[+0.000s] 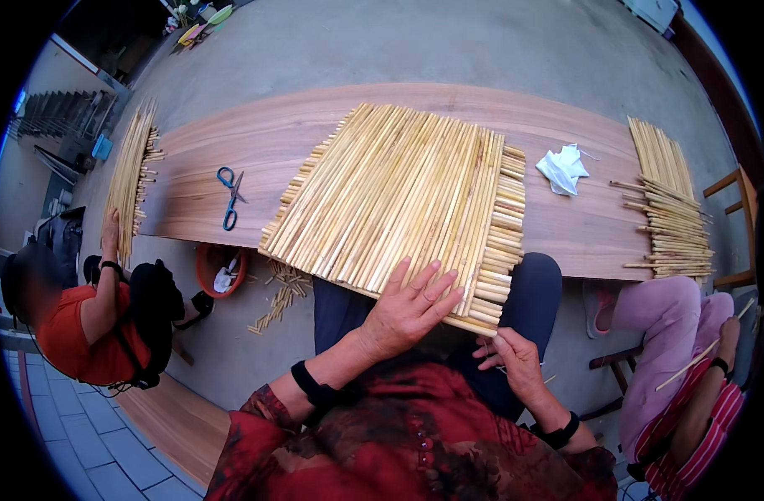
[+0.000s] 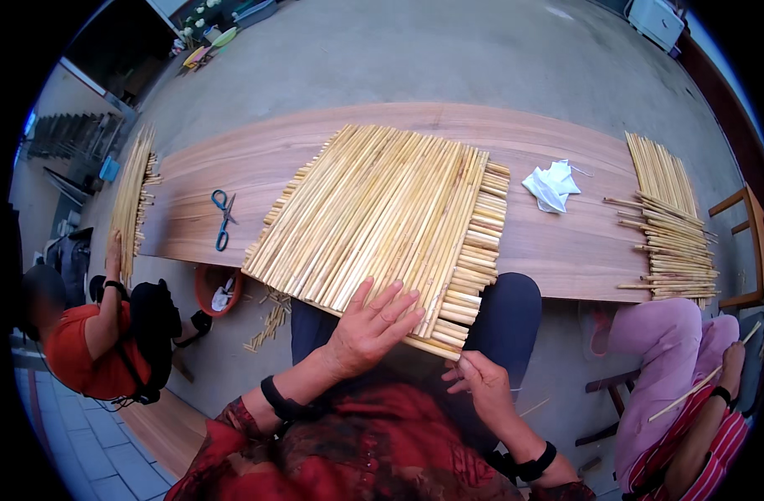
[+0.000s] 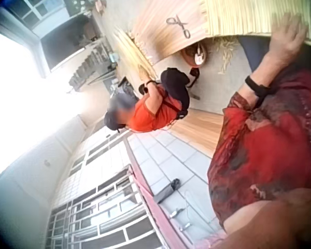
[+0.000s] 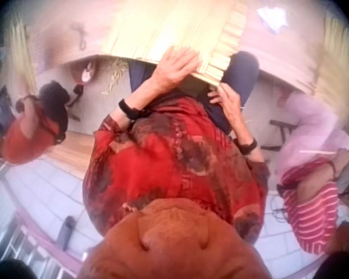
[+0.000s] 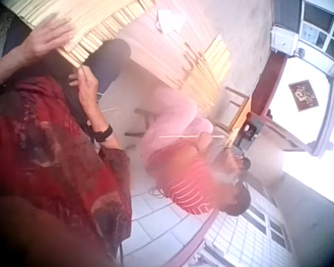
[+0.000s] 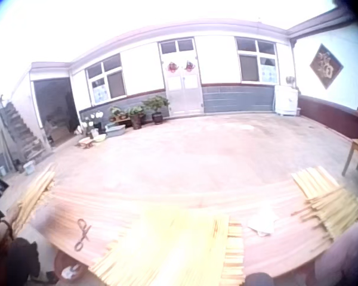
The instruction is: The person weaves thin bamboo strips together using a string and needle to create a flat mat. They repeatedly pass the string through the aligned strips, pull it tight, and adjust the bamboo pieces to maintain alignment.
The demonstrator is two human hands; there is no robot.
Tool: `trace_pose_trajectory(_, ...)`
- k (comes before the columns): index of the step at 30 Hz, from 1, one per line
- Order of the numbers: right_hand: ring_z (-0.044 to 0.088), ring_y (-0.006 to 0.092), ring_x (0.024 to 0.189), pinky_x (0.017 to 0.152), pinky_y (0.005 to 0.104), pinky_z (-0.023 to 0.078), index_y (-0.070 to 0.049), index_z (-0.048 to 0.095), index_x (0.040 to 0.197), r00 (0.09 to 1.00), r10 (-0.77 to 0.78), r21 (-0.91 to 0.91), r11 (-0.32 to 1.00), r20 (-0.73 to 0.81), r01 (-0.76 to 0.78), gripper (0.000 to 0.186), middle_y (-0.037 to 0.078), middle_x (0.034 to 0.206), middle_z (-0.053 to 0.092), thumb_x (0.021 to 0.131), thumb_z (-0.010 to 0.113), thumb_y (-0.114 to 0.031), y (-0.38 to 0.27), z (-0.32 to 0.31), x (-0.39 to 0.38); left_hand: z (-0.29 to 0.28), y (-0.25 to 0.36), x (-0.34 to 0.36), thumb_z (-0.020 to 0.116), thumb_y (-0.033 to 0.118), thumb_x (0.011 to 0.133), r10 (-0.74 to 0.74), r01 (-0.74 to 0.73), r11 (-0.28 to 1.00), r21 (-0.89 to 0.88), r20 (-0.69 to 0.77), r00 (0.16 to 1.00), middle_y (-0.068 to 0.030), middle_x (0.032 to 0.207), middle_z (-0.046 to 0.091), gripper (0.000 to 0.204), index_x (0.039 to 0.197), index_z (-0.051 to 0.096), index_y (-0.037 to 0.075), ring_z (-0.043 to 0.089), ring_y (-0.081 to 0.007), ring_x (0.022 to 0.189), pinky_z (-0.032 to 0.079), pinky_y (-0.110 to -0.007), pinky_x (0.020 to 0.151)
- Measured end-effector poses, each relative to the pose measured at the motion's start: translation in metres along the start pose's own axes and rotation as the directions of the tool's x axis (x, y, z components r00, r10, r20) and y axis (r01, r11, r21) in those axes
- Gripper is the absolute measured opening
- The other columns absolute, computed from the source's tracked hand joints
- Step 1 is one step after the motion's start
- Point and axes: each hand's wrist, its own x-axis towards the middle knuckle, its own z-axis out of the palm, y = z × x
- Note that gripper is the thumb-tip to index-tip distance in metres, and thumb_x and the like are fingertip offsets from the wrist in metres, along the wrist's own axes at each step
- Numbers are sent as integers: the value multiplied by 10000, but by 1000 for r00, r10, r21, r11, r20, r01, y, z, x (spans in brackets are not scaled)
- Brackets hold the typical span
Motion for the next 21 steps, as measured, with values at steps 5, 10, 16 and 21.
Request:
trace_pose_trajectory(5, 680, 215, 973, 747, 313, 593, 45, 620, 1159, 986, -22, -124, 992, -162, 1, 281, 117, 1086, 636, 1032, 446, -134, -1, -10, -30, -9, -17, -24, 794, 188, 658, -198, 190, 975, 114, 61, 978, -186, 1468, 425, 796, 1381, 480, 73, 368, -372, 1395, 235, -558, 1149)
trace_pose_trajectory(10, 677, 193, 916, 721, 283, 568, 36, 655, 1113, 988, -114, -278, 957, -106, 80, 255, 119, 1075, 632, 1015, 473, -113, 12, -17, -47, -24, -32, -37, 753, 119, 675, -386, 377, 915, 146, 39, 922, -277, 1453, 384, 767, 1381, 466, 30, 361, -435, 1373, 258, -537, 1148)
trace_pose_trajectory(16, 675, 186, 857, 699, 283, 547, -11, 668, 1108, 984, -178, -457, 875, 4, 160, 200, 118, 993, 644, 979, 532, -81, -4, -12, -45, -24, -37, -43, 650, 65, 773, -380, 385, 896, 220, -65, 923, -243, 1376, 483, 569, 1321, 513, -2, 458, -396, 1309, 345, -494, 1111)
trace_pose_trajectory(21, 668, 240, 837, 703, 321, 536, -48, 670, 1093, 967, -215, -602, 757, 137, 254, 178, 127, 946, 638, 934, 590, -64, -14, -7, -43, -11, -44, -54, 553, 26, 839, -314, 325, 931, 163, -93, 945, -199, 1289, 574, 455, 1291, 528, -23, 554, -345, 1228, 404, -455, 1077)
